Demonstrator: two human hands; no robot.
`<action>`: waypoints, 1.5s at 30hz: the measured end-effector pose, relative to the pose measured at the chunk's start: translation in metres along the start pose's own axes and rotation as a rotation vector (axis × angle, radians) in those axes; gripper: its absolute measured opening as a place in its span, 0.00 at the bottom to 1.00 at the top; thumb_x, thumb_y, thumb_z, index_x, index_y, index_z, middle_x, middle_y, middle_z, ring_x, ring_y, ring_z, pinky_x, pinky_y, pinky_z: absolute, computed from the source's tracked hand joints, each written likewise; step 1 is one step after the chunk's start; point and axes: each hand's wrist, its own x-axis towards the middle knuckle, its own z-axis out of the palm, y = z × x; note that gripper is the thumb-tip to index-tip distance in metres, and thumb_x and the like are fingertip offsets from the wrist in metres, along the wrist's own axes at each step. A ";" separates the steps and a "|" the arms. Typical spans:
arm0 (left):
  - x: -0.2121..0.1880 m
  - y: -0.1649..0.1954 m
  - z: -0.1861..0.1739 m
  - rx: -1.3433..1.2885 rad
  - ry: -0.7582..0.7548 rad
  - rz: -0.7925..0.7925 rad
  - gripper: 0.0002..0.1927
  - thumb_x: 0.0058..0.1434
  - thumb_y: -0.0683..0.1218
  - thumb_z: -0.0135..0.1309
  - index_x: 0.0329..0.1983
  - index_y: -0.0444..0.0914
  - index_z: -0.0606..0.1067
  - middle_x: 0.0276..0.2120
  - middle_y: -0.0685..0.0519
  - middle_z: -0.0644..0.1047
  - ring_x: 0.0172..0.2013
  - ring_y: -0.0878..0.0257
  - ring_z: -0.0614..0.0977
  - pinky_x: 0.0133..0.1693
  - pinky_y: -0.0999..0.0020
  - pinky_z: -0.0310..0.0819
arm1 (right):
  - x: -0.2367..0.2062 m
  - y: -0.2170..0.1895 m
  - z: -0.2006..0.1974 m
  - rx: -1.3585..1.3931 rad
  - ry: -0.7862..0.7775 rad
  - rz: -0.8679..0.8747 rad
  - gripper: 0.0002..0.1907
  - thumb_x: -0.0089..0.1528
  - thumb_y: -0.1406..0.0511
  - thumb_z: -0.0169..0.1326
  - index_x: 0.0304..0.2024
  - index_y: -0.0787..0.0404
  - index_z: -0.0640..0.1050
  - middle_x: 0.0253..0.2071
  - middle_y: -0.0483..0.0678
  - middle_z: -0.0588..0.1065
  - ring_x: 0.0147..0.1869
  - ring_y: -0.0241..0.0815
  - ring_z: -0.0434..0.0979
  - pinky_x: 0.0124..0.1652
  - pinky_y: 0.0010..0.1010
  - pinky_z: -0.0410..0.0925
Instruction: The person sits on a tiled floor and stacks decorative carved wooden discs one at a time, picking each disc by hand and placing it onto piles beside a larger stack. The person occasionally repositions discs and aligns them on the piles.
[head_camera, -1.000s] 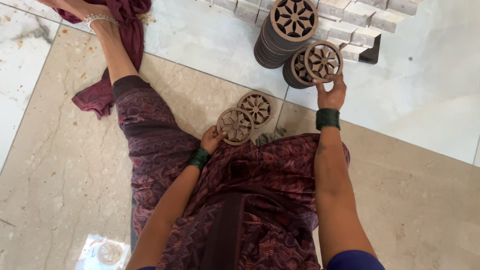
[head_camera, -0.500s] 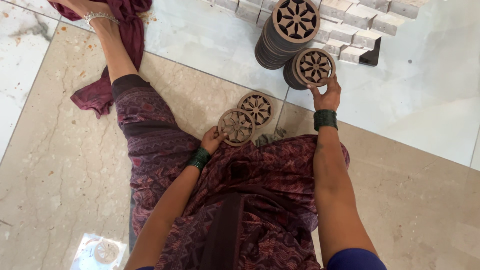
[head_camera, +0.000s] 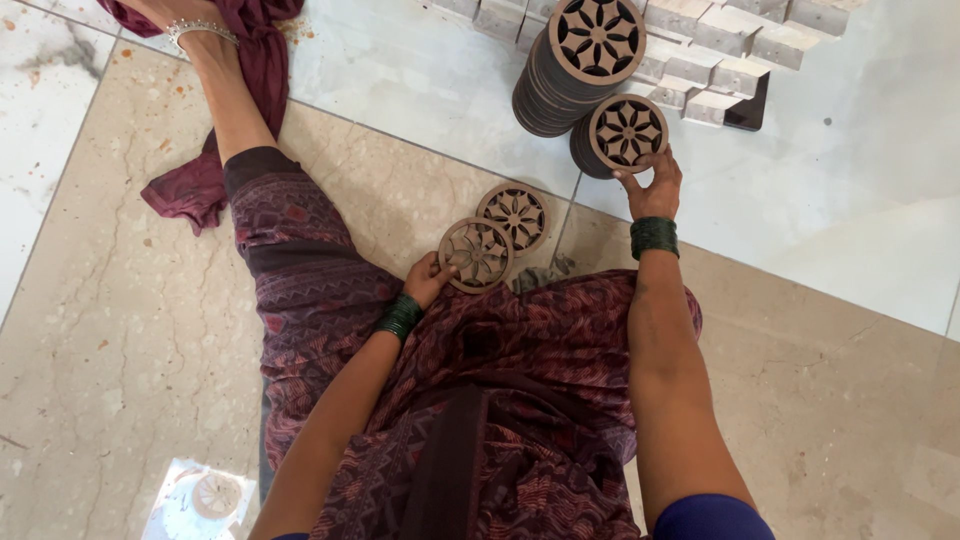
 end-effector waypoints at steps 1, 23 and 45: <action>0.000 0.000 0.000 0.000 0.000 0.001 0.21 0.67 0.45 0.57 0.61 0.33 0.70 0.51 0.46 0.81 0.51 0.60 0.82 0.55 0.64 0.74 | 0.000 0.000 0.000 0.001 -0.007 0.003 0.24 0.55 0.59 0.75 0.46 0.59 0.77 0.72 0.68 0.63 0.77 0.66 0.58 0.68 0.53 0.61; 0.000 -0.002 0.001 0.036 0.008 -0.005 0.20 0.67 0.46 0.57 0.58 0.32 0.71 0.46 0.46 0.82 0.48 0.60 0.82 0.53 0.64 0.75 | 0.000 -0.002 0.000 0.023 -0.030 0.031 0.27 0.55 0.58 0.75 0.48 0.59 0.75 0.73 0.71 0.57 0.79 0.69 0.54 0.66 0.56 0.62; 0.001 -0.002 0.001 0.061 -0.004 0.006 0.19 0.67 0.46 0.56 0.58 0.32 0.72 0.47 0.47 0.82 0.47 0.61 0.82 0.52 0.64 0.75 | 0.001 -0.009 0.007 0.048 0.020 0.048 0.52 0.52 0.64 0.77 0.71 0.71 0.62 0.68 0.64 0.68 0.72 0.60 0.68 0.66 0.45 0.65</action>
